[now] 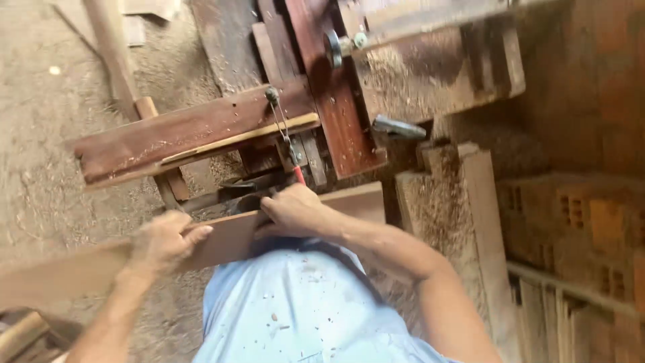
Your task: Routing the edges of a wooden plank using a stationary router table and adjusting clamps as needed.
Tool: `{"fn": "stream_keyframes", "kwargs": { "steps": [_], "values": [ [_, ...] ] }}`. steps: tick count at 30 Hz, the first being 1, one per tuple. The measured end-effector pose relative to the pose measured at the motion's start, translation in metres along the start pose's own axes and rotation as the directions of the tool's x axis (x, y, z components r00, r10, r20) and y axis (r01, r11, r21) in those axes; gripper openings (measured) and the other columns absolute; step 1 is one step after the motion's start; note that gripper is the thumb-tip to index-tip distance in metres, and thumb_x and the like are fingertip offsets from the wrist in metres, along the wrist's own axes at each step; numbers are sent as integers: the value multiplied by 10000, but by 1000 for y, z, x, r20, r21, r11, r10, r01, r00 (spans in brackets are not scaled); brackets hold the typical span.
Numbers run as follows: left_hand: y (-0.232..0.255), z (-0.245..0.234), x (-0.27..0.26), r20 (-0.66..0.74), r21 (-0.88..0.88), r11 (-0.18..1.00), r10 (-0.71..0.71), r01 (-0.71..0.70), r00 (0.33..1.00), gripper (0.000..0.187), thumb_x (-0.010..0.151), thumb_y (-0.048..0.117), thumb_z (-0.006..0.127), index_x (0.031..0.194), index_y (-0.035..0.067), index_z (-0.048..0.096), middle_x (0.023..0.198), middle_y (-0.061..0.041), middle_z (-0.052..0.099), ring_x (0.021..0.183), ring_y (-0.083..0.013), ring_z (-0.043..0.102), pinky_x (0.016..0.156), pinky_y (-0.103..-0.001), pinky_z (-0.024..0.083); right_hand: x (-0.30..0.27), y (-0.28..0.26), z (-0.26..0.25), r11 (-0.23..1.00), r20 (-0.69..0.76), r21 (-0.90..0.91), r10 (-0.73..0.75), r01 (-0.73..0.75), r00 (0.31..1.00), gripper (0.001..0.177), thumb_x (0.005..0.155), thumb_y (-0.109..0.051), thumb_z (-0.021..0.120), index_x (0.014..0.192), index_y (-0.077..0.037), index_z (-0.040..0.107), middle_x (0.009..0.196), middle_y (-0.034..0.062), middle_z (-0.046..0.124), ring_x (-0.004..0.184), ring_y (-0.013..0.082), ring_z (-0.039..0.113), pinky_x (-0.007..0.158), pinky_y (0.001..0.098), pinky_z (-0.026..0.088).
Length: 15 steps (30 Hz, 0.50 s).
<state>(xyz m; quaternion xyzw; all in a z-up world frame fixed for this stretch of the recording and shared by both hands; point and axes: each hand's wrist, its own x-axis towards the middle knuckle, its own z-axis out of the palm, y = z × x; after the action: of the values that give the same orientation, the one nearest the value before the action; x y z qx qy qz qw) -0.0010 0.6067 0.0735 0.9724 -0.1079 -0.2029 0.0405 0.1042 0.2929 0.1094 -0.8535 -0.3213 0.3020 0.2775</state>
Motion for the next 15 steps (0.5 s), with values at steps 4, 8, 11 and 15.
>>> {"fn": "stream_keyframes", "kwargs": {
  "steps": [4, 8, 11, 15],
  "values": [
    [-6, 25, 3, 129, -365, 924, -74, 117, 989, 691, 851, 784, 430, 695, 140, 627, 563, -67, 579, 540, -245, 606, 526, -447, 498, 32, -21, -6, 946, -1, -281, -170, 163, 985, 422, 854, -540, 733, 878, -120, 699, 821, 90, 734, 820, 284, 724, 820, 456, 560],
    [-36, 40, 11, 80, -505, 811, -295, 294, 952, 739, 788, 813, 440, 645, 106, 600, 506, -114, 575, 497, -267, 621, 490, -465, 491, 20, -63, -55, 919, -691, -21, -298, 393, 659, 331, 853, -309, 843, 1063, -102, 691, 1059, 72, 731, 1069, 250, 682, 1069, 456, 508],
    [-63, 51, 18, 5, -580, 773, -314, 258, 950, 803, 862, 828, 431, 613, 72, 531, 530, -145, 521, 484, -275, 561, 511, -452, 487, 0, -37, -38, 962, -817, 137, -24, 235, 576, 225, 912, -164, 775, 1104, -99, 677, 1151, 91, 727, 1130, 283, 692, 1092, 437, 533],
    [-109, 35, 36, 27, -560, 754, -399, 344, 917, 837, 870, 817, 412, 561, 42, 466, 518, -143, 514, 493, -262, 528, 473, -461, 443, -8, 12, 23, 966, -731, 158, 254, -205, 633, 377, 902, -211, 764, 1209, -38, 630, 1125, 195, 695, 1034, 389, 666, 907, 442, 524]
  ]
}}
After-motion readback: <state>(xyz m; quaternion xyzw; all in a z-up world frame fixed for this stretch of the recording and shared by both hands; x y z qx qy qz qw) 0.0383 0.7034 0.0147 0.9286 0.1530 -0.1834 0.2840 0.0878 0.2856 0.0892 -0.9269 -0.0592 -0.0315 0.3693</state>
